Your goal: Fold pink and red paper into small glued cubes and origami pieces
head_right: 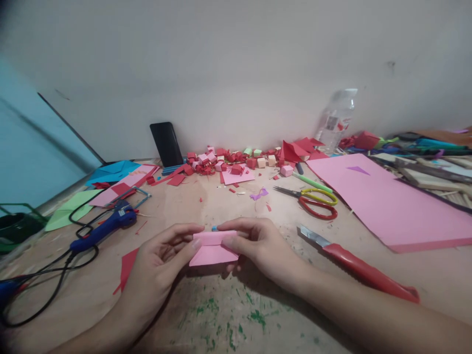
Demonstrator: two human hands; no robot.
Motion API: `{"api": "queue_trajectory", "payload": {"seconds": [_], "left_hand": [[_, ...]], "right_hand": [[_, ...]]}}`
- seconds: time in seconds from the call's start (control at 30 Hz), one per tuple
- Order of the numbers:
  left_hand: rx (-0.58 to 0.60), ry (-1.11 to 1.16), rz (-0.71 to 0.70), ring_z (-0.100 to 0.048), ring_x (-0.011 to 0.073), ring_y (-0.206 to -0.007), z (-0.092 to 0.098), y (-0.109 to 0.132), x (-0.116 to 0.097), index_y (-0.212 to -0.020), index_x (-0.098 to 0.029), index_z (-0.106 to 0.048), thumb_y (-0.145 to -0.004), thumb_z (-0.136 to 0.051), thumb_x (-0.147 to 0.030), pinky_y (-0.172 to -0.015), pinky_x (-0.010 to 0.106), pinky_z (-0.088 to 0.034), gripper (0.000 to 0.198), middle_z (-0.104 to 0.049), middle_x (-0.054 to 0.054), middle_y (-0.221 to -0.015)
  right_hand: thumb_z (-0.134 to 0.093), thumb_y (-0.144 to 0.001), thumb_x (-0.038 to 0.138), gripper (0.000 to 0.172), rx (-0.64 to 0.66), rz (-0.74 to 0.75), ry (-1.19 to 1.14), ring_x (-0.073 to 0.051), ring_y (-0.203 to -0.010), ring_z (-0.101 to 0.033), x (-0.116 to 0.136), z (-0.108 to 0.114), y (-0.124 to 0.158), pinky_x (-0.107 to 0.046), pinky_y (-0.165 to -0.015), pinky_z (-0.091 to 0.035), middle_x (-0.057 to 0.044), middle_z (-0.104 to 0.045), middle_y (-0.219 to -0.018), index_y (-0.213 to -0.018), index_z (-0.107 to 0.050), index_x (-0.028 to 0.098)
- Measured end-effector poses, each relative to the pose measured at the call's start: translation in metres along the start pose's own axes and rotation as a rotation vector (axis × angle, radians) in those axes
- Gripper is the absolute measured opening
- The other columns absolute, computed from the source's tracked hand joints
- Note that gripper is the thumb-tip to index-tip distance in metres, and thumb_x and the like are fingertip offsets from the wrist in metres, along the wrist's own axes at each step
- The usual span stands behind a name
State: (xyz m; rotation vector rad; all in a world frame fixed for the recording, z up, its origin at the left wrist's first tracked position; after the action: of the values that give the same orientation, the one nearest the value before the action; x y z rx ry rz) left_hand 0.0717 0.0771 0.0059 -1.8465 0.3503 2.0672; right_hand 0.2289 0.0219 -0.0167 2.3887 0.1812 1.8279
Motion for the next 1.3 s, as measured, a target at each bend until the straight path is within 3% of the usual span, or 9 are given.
{"api": "queue_trajectory", "payload": {"seconds": [0.43, 0.53, 0.6, 0.7, 0.8, 0.97, 1.13, 1.3], "left_hand": [[0.009, -0.060, 0.036, -0.070, 0.0194, -0.084, -0.001, 0.002, 0.000, -0.097, -0.019, -0.076, -0.092, -0.067, -0.045, -0.074, 0.026, -0.055, 0.028, -0.076, 0.004, -0.092], [-0.009, -0.067, 0.030, -0.069, 0.0196, -0.084, 0.000, 0.002, 0.002, -0.109, -0.021, -0.072, -0.092, -0.066, -0.048, -0.075, 0.028, -0.055, 0.032, -0.073, 0.003, -0.091], [-0.056, -0.071, -0.024, -0.069, 0.0192, -0.085, 0.004, 0.004, -0.003, -0.111, -0.023, -0.067, -0.088, -0.072, -0.045, -0.074, 0.028, -0.056, 0.032, -0.070, 0.003, -0.095], [-0.087, -0.197, -0.194, -0.067, 0.0217, -0.102, 0.006, 0.009, -0.019, -0.090, -0.022, -0.068, -0.085, -0.075, -0.037, -0.077, 0.027, -0.059, 0.017, -0.064, 0.006, -0.114], [-0.009, -0.292, -0.220, -0.062, 0.0264, -0.120, -0.002, 0.011, -0.023, -0.083, -0.022, -0.074, -0.090, -0.069, -0.033, -0.078, 0.027, -0.062, 0.014, -0.058, 0.008, -0.127], [0.047, -0.253, -0.176, -0.055, 0.0296, -0.134, -0.006, 0.007, -0.018, -0.095, -0.024, -0.077, -0.094, -0.063, -0.031, -0.081, 0.026, -0.064, 0.015, -0.052, 0.009, -0.137], [0.155, -0.263, -0.149, -0.050, 0.0263, -0.140, -0.015, 0.008, -0.013, -0.109, -0.029, -0.079, -0.097, -0.060, -0.027, -0.093, 0.027, -0.062, 0.022, -0.047, 0.008, -0.145], [0.143, -0.320, -0.194, -0.054, 0.0261, -0.137, -0.014, 0.010, -0.017, -0.100, -0.027, -0.081, -0.097, -0.060, -0.027, -0.099, 0.031, -0.060, 0.021, -0.052, 0.008, -0.142]], "right_hand": [[-0.078, -0.084, 0.059, 0.047, 0.013, 0.048, 0.081, -0.013, -0.054, -0.066, 0.006, -0.002, 0.002, -0.023, -0.055, -0.049, -0.006, -0.070, -0.061, -0.080, -0.075, 0.012], [-0.080, -0.083, 0.058, 0.046, -0.003, 0.041, 0.081, -0.013, -0.052, -0.065, 0.005, -0.002, 0.001, -0.022, -0.054, -0.048, -0.006, -0.071, -0.060, -0.083, -0.077, 0.012], [-0.078, -0.084, 0.058, 0.047, -0.015, 0.059, 0.078, -0.014, -0.052, -0.066, 0.006, -0.001, 0.000, -0.023, -0.053, -0.049, -0.006, -0.071, -0.059, -0.086, -0.077, 0.012], [-0.075, -0.086, 0.059, 0.048, -0.038, 0.089, 0.080, -0.015, -0.051, -0.067, 0.007, 0.003, -0.001, -0.023, -0.052, -0.049, -0.007, -0.071, -0.057, -0.085, -0.077, 0.011], [-0.075, -0.087, 0.057, 0.046, -0.049, 0.097, 0.077, -0.016, -0.052, -0.068, 0.008, 0.004, -0.001, -0.024, -0.052, -0.051, -0.007, -0.071, -0.058, -0.087, -0.077, 0.011], [-0.076, -0.086, 0.058, 0.046, -0.056, 0.109, 0.036, -0.016, -0.054, -0.070, 0.007, 0.005, -0.001, -0.025, -0.054, -0.054, -0.006, -0.072, -0.062, -0.089, -0.076, 0.012], [-0.079, -0.083, 0.059, 0.047, -0.051, 0.107, 0.002, -0.014, -0.053, -0.068, 0.006, 0.005, -0.002, -0.025, -0.054, -0.055, -0.005, -0.071, -0.063, -0.084, -0.076, 0.012], [-0.082, -0.080, 0.058, 0.045, -0.044, 0.094, -0.043, -0.014, -0.052, -0.066, 0.004, 0.004, -0.002, -0.026, -0.055, -0.054, -0.003, -0.068, -0.061, -0.076, -0.072, 0.014]]}}
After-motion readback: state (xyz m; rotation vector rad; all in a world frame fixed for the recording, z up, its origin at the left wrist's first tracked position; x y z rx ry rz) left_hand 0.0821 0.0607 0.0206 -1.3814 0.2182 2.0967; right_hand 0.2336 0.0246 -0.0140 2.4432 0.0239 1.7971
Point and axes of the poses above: each hand's wrist, its own y-axis away from the middle knuckle, its own z-axis out of the back of the hand, x = y × z, the point moved 8 cm from there along -y, towards the middle knuckle
